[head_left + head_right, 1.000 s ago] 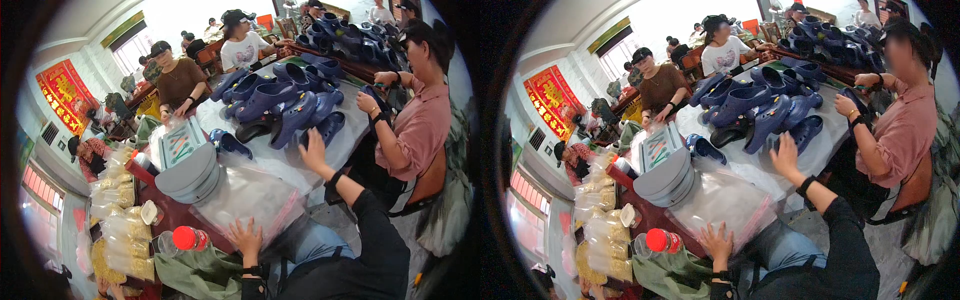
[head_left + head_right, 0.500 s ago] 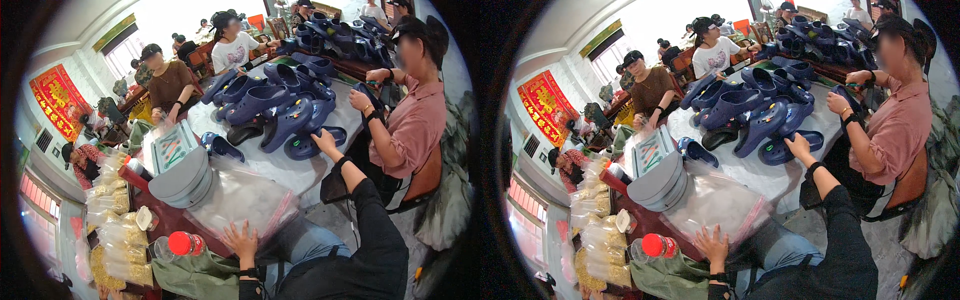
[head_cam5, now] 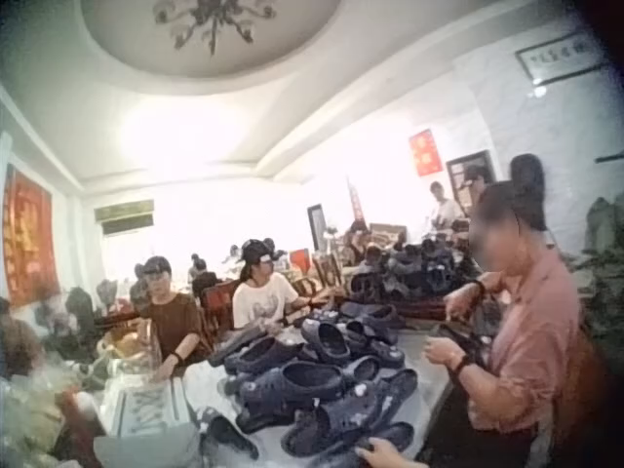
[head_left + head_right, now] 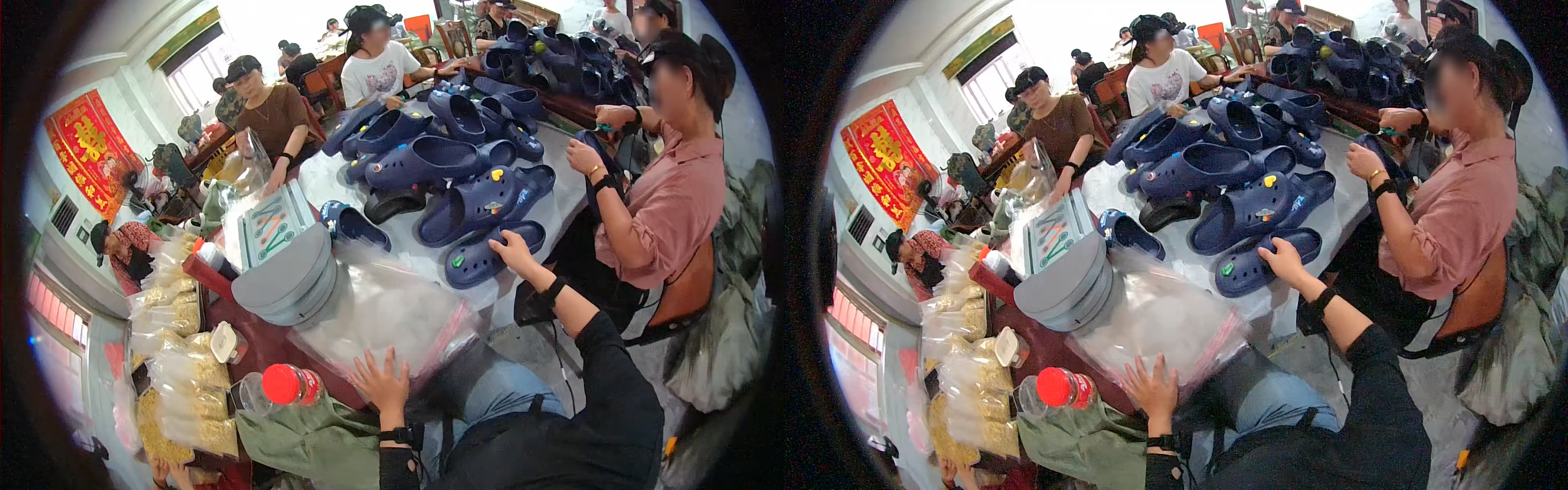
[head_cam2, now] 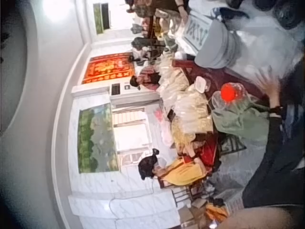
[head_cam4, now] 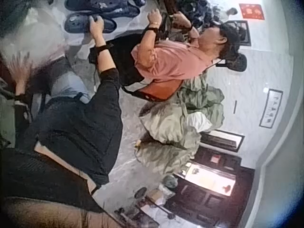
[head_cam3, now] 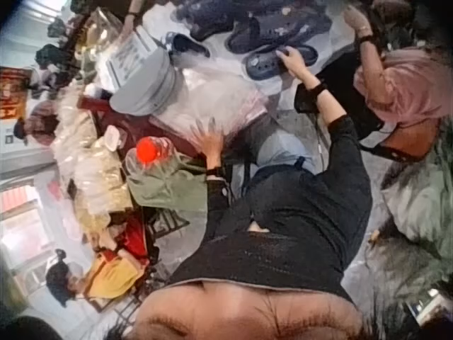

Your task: Packing manufactured shoes into individual plastic bags and then into a larger green collection sack.

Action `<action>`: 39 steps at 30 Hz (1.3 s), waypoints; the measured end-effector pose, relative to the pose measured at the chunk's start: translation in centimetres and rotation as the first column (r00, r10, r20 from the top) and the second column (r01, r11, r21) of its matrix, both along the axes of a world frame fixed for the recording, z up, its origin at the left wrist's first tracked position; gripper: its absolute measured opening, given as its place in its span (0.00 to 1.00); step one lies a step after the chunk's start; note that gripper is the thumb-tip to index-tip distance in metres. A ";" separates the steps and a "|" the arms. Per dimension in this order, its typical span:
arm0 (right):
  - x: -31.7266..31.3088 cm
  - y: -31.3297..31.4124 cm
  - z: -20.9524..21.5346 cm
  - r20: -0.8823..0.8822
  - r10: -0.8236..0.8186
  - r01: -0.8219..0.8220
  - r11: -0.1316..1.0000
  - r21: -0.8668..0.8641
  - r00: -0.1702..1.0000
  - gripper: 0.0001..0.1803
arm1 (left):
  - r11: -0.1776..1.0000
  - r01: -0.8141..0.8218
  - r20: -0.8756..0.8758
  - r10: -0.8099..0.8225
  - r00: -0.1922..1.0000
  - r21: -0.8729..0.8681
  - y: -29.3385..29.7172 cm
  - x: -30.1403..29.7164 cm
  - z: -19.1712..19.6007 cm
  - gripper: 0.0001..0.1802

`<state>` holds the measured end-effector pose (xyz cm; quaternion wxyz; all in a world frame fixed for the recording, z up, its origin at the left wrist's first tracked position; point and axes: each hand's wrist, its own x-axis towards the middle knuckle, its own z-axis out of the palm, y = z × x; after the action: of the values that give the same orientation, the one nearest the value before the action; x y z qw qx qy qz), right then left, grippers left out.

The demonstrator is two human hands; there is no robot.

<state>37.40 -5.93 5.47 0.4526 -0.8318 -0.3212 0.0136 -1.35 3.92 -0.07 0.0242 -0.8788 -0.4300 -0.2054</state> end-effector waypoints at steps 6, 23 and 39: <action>-3.1 1.1 1.4 -0.287 0.186 -0.117 0.964 0.241 0.940 0.20 | 0.999 -0.012 -0.008 0.012 1.000 -0.037 0.0 -0.5 0.5 0.25; -18.3 2.9 3.1 -0.419 0.584 -0.410 0.801 0.436 0.695 0.24 | 0.980 0.193 -0.104 -0.198 0.975 -0.051 -1.6 0.6 0.8 0.24; -17.7 2.7 -1.2 0.285 0.607 -0.464 0.771 -0.436 0.742 0.18 | 0.954 0.254 -0.006 -0.258 0.966 -0.158 -1.5 1.2 0.8 0.25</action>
<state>19.66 -3.24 4.27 0.2017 -0.7496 -0.6299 0.0252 -0.12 2.39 0.68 -0.0657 -0.9290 -0.3268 -0.1608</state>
